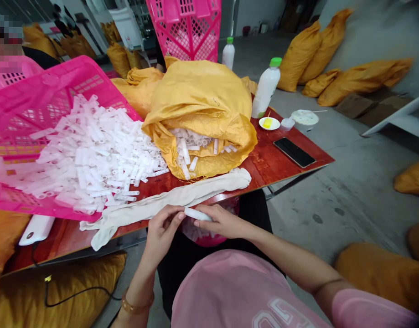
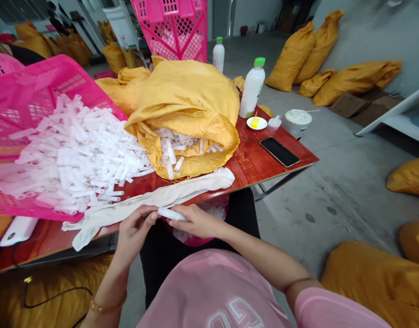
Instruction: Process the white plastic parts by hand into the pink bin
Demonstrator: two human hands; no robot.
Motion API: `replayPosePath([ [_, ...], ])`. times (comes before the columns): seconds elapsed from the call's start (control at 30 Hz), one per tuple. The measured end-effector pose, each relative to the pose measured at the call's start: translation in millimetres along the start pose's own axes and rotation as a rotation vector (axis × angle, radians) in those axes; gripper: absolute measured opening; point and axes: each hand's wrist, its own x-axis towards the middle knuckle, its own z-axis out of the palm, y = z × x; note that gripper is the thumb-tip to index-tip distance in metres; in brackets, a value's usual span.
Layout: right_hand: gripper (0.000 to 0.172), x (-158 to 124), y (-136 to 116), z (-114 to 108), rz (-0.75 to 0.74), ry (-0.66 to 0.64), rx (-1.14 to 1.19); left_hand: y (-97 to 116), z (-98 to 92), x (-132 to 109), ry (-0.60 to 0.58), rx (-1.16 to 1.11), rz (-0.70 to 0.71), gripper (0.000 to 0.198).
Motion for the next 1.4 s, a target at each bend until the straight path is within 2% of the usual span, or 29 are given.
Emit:
replayPosePath([
  [0.1, 0.02, -1, 6, 10, 0.005, 0.057, -0.237, 2, 4.6, 1, -0.05, 0.058, 0.018, 0.027],
  [0.2, 0.031, -3, 16, 20, 0.001, 0.182, -0.546, 9, 13.1, -3, 0.015, 0.07, -0.069, 0.036],
  [0.3, 0.031, -5, 22, 24, -0.007, 0.221, -0.632, 13, 23.2, -10, 0.072, 0.022, -0.152, 0.04],
  [0.4, 0.023, -9, 19, 24, -0.008, 0.143, -0.401, 9, 32.1, -17, 0.08, -0.025, -0.187, 0.041],
  [0.5, 0.017, -13, 12, 23, 0.058, 0.048, -0.116, 2, 35.4, -21, 0.034, -0.065, -0.185, 0.041],
  [0.63, 0.02, -14, 8, 24, 0.16, 0.073, 0.157, -2, 21.2, -19, -0.118, -0.059, -0.163, 0.042],
  [0.7, 0.029, -13, 8, 23, 0.245, -0.047, 0.487, -1, 8.5, -15, -0.238, -0.032, -0.102, 0.031],
  [0.77, 0.037, -12, 9, 21, 0.325, -0.237, 0.824, 1, -2.4, -10, -0.341, 0.006, -0.019, 0.019],
  [0.83, 0.042, -11, 8, 19, 0.333, -0.335, 0.976, 3, -8.3, -7, -0.387, 0.032, 0.048, 0.014],
  [0.9, 0.044, -9, 5, 16, 0.253, -0.258, 0.866, 4, -9.3, -6, -0.411, 0.042, 0.069, 0.016],
  [1.0, 0.036, -7, -3, 6, 0.1, -0.084, 0.41, 5, -6.9, -9, -0.441, 0.079, 0.051, 0.017],
  [1.07, 0.027, -5, -9, -1, 0.046, -0.087, 0.159, 6, -5.7, -11, -0.464, 0.109, 0.044, 0.018],
  [1.13, 0.021, -4, -13, -7, 0.034, -0.156, 0.042, 8, -5.4, -13, -0.498, 0.115, 0.053, 0.018],
  [1.23, 0.021, -3, -12, -5, 0.057, -0.201, 0.005, 8, -5.6, -14, -0.523, 0.112, 0.072, 0.02],
  [1.3, 0.023, -4, -8, 3, 0.097, -0.163, 0.053, 6, -6.0, -14, -0.525, 0.106, 0.078, 0.02],
  [1.4, 0.025, -9, 0, 20, 0.211, -0.1, 0.33, 1, -6.3, -16, -0.541, 0.079, 0.081, 0.017],
])
